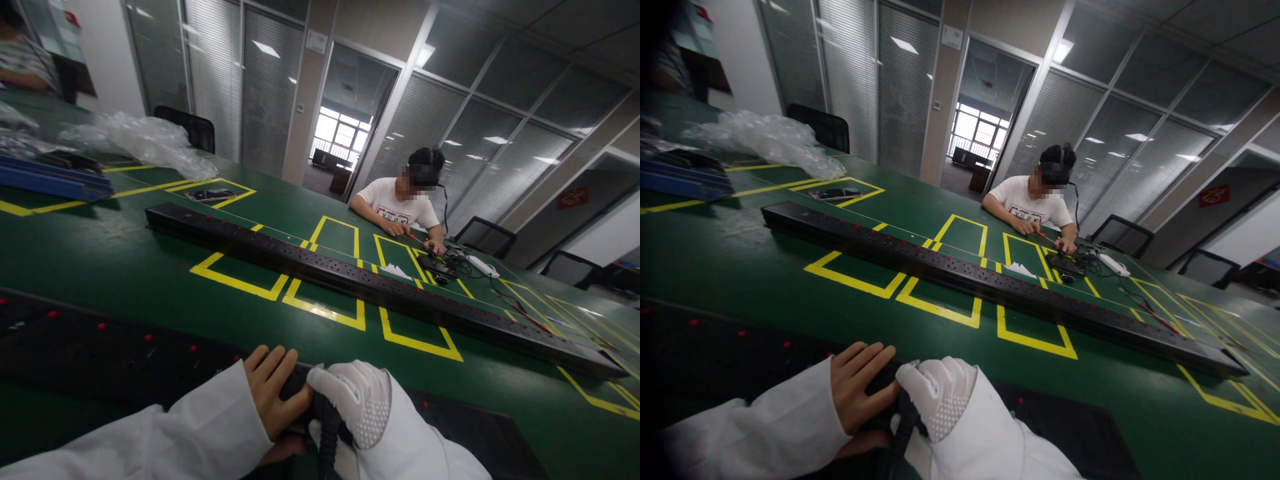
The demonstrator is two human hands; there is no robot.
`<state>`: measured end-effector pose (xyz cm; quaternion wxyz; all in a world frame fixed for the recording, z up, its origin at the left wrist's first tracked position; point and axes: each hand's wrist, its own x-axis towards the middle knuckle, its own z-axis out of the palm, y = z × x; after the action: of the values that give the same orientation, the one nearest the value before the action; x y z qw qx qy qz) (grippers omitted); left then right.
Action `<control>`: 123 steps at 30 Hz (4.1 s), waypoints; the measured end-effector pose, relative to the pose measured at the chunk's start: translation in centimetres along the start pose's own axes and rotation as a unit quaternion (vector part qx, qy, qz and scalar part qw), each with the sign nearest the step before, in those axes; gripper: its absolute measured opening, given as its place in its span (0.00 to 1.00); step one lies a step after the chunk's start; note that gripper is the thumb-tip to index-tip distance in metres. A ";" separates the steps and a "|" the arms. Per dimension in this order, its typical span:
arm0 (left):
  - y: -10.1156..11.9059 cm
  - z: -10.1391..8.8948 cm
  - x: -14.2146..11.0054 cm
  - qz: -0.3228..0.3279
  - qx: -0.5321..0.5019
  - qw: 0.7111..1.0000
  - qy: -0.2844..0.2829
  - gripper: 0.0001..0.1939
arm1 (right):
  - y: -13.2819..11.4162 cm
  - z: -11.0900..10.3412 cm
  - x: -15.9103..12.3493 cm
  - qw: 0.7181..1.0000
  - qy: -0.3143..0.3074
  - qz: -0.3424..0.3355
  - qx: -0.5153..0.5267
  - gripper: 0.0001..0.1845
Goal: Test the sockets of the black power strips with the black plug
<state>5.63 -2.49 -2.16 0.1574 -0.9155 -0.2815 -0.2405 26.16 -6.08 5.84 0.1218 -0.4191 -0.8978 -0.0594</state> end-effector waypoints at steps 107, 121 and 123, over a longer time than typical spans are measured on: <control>0.2 -0.5 0.1 -0.013 -0.016 1.000 -0.016 0.33 | -0.1 -1.3 -0.3 0.994 0.031 -0.056 0.088 0.16; 0.2 -0.5 0.2 -0.013 -0.013 1.000 -0.003 0.31 | -0.2 -1.5 -0.3 0.994 0.019 -0.036 0.100 0.16; 0.1 -0.7 0.3 -0.010 -0.015 1.000 -0.008 0.31 | -0.3 -1.5 -0.3 0.994 0.019 -0.037 0.103 0.16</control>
<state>5.62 -2.74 -1.46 0.1388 -0.9166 -0.2886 -0.2393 26.40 -6.78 7.20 0.1789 -0.3697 -0.9115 0.0214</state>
